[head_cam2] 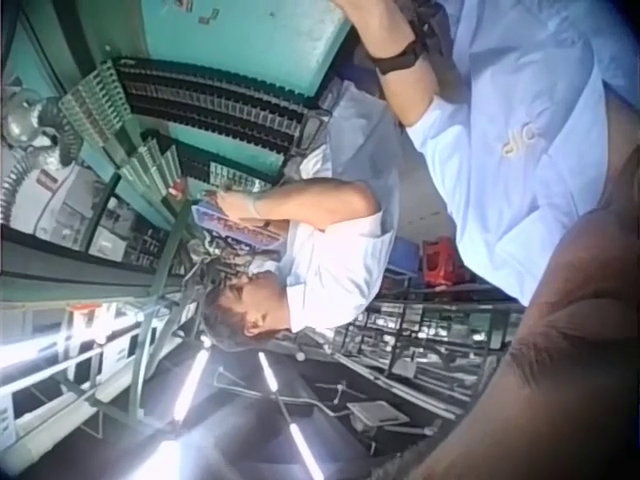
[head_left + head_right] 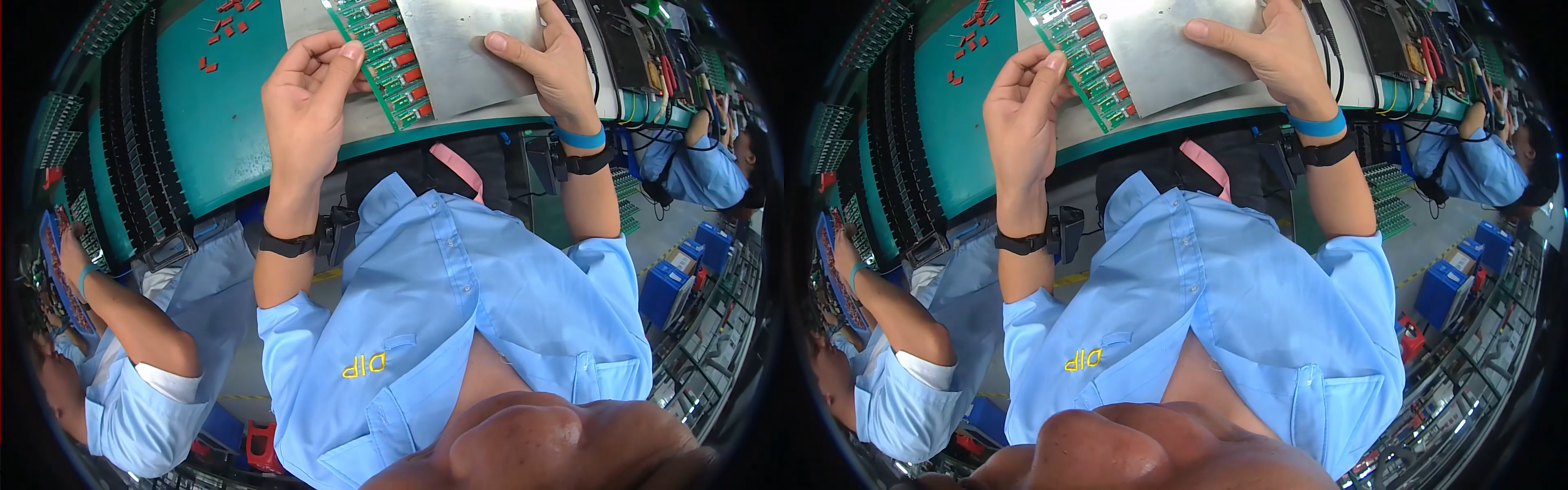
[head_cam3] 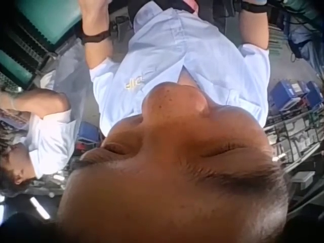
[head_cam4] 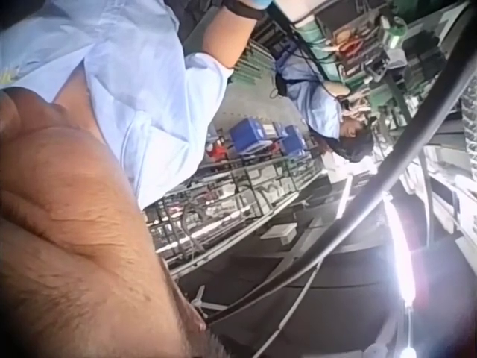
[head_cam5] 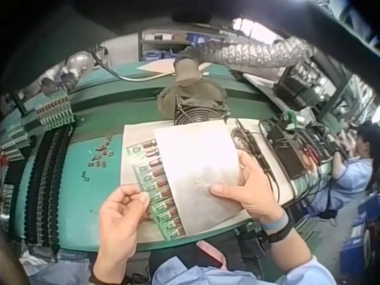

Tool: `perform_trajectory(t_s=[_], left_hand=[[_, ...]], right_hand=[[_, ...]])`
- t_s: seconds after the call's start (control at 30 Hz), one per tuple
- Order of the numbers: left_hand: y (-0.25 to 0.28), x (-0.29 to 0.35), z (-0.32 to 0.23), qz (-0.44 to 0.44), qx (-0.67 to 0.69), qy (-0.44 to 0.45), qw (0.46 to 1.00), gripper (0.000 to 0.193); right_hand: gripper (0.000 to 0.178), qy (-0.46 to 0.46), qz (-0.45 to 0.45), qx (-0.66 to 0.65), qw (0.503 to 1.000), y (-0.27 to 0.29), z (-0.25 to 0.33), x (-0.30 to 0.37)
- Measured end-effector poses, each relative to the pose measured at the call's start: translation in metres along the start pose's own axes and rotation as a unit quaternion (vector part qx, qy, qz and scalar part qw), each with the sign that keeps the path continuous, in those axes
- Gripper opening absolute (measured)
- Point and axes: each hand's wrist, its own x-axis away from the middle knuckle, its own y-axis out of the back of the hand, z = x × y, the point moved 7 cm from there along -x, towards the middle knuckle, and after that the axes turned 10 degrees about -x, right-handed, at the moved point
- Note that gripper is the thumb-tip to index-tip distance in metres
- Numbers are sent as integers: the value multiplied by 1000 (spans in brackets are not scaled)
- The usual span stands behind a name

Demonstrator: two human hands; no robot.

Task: Soldering electronic components onto a printed circuit board at a factory assembly station.

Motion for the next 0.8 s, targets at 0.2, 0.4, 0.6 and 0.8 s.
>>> perform_trajectory(t_s=[0.2, 0.4, 0.6, 0.8], left_hand=[[4, 1, -3, 4, -7, -3, 1000, 25], [4, 5, -13, 16, 8, -34, 999, 23], [3, 11, -16, 21, 13, -36, 999, 21], [1, 10, -20, 28, 21, -41, 999, 20]], right_hand=[[75, -204, -242, 281, 906, -23, 4, -4], [67, -195, -202, 343, 896, -2, -8, 17], [77, -221, -204, 309, 902, 4, -11, 29], [80, -246, -216, 279, 903, 6, -15, 30]])
